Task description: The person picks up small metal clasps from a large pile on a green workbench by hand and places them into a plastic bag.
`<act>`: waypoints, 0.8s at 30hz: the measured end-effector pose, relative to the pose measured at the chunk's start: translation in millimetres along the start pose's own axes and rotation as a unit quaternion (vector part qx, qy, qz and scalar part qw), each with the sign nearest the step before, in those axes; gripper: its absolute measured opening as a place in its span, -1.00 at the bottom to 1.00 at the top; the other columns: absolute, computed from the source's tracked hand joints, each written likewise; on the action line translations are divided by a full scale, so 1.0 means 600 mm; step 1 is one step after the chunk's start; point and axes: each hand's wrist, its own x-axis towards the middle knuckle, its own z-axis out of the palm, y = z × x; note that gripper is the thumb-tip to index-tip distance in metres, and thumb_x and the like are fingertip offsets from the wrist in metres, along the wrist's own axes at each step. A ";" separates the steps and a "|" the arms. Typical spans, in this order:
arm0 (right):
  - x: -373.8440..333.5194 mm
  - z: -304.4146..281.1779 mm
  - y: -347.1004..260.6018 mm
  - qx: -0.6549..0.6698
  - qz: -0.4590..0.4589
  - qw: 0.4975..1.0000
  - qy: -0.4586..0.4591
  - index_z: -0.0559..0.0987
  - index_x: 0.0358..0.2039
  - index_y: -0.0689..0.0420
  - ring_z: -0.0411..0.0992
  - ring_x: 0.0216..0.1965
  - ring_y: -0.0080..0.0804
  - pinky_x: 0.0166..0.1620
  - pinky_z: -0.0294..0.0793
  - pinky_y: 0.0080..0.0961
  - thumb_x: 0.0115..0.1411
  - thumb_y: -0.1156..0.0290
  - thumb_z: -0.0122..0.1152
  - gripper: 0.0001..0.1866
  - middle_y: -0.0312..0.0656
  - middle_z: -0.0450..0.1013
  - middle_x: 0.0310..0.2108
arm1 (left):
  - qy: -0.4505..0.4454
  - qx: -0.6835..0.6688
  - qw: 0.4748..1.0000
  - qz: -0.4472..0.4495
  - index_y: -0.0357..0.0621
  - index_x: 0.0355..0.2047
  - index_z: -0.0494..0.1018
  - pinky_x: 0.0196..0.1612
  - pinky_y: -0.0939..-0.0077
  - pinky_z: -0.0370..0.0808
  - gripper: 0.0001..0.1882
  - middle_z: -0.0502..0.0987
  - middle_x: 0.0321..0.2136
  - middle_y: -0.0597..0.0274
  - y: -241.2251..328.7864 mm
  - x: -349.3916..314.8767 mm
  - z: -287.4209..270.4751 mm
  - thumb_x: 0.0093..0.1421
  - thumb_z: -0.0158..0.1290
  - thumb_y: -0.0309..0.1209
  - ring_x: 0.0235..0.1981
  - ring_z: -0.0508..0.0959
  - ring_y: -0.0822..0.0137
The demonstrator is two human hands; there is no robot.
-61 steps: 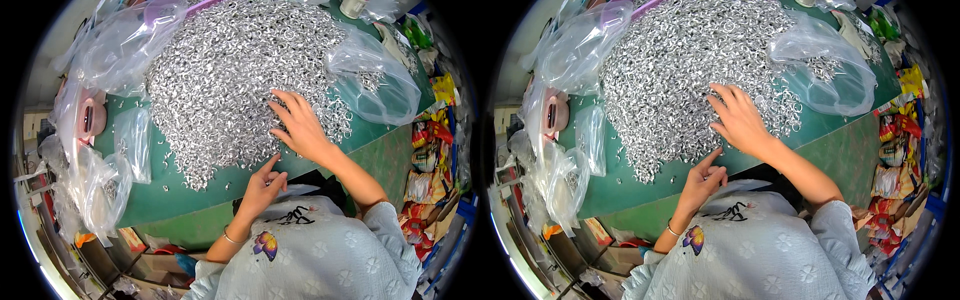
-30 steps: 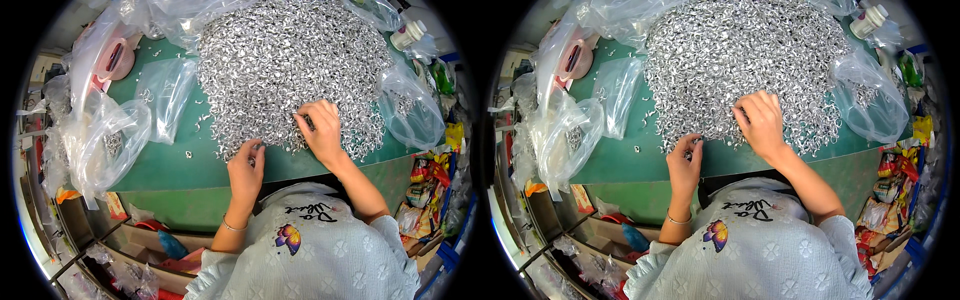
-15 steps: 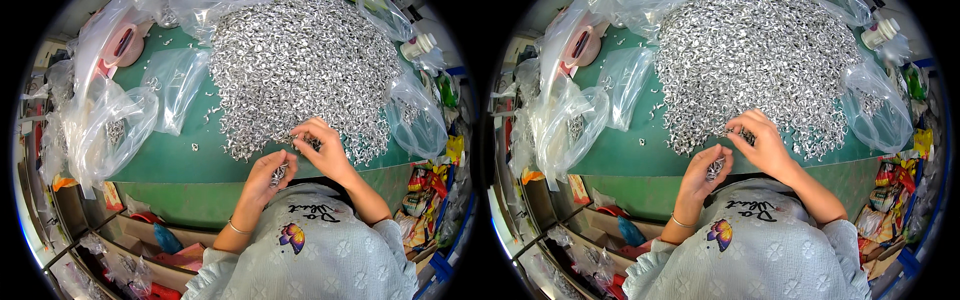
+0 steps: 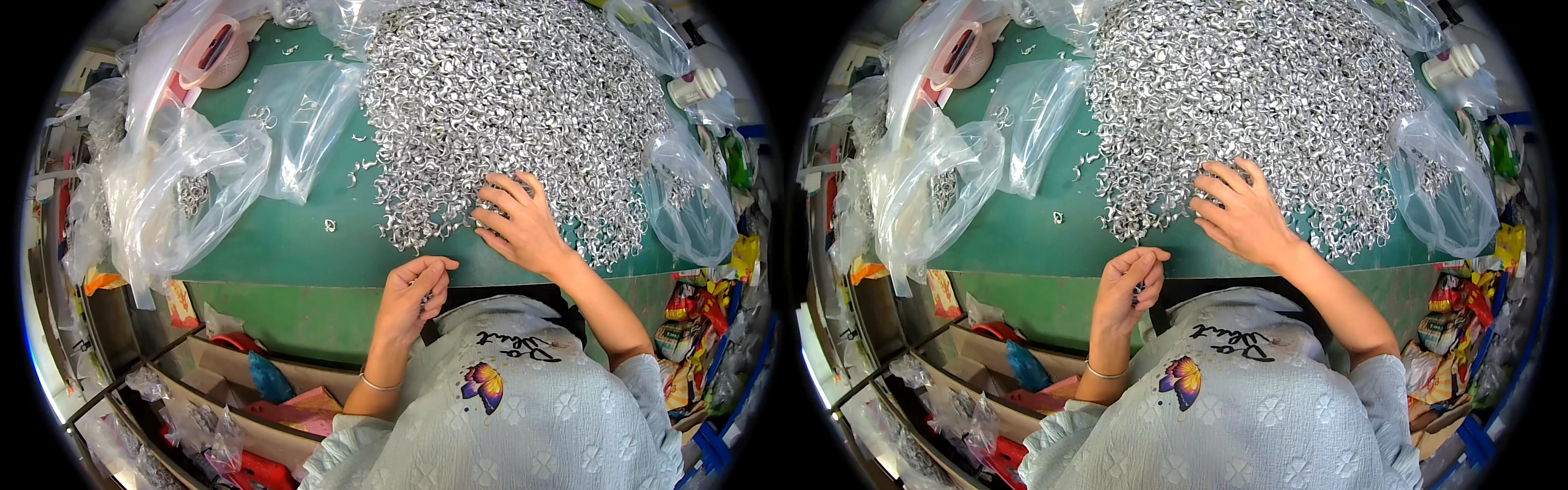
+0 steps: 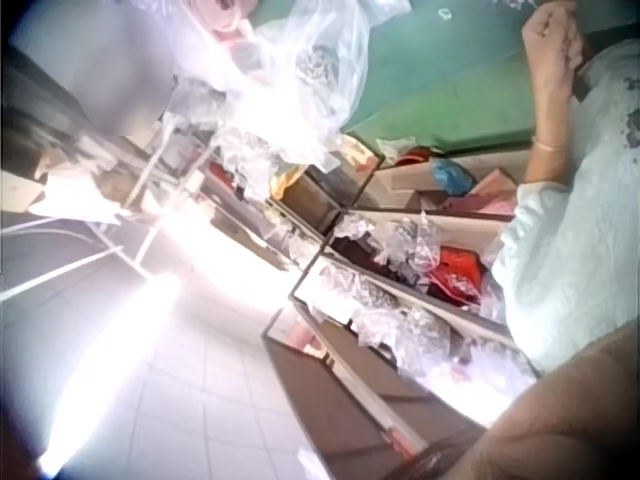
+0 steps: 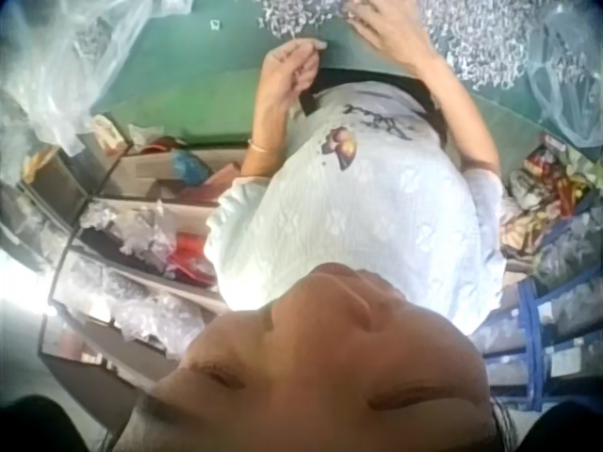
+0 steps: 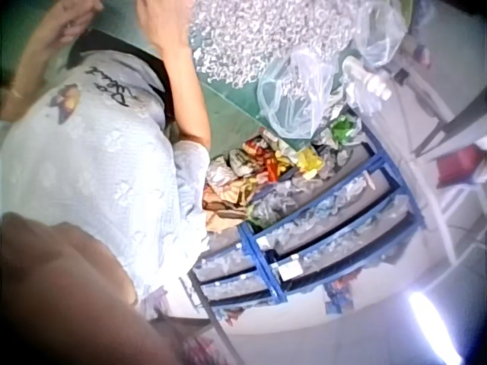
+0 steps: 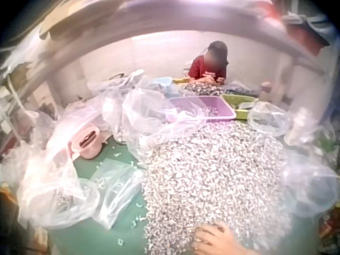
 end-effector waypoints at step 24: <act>-0.067 -0.059 0.031 0.030 0.204 0.964 0.171 0.52 -0.34 0.12 0.31 -0.09 -0.22 0.03 0.12 -0.30 -0.02 0.57 0.15 -0.83 -0.21 0.39 -0.27 | 0.002 -0.145 0.989 -0.024 -0.40 -0.03 0.31 -0.71 0.74 0.18 -0.60 0.32 -0.50 0.23 -0.010 0.024 0.029 0.34 -0.23 -0.27 -0.63 0.26 0.51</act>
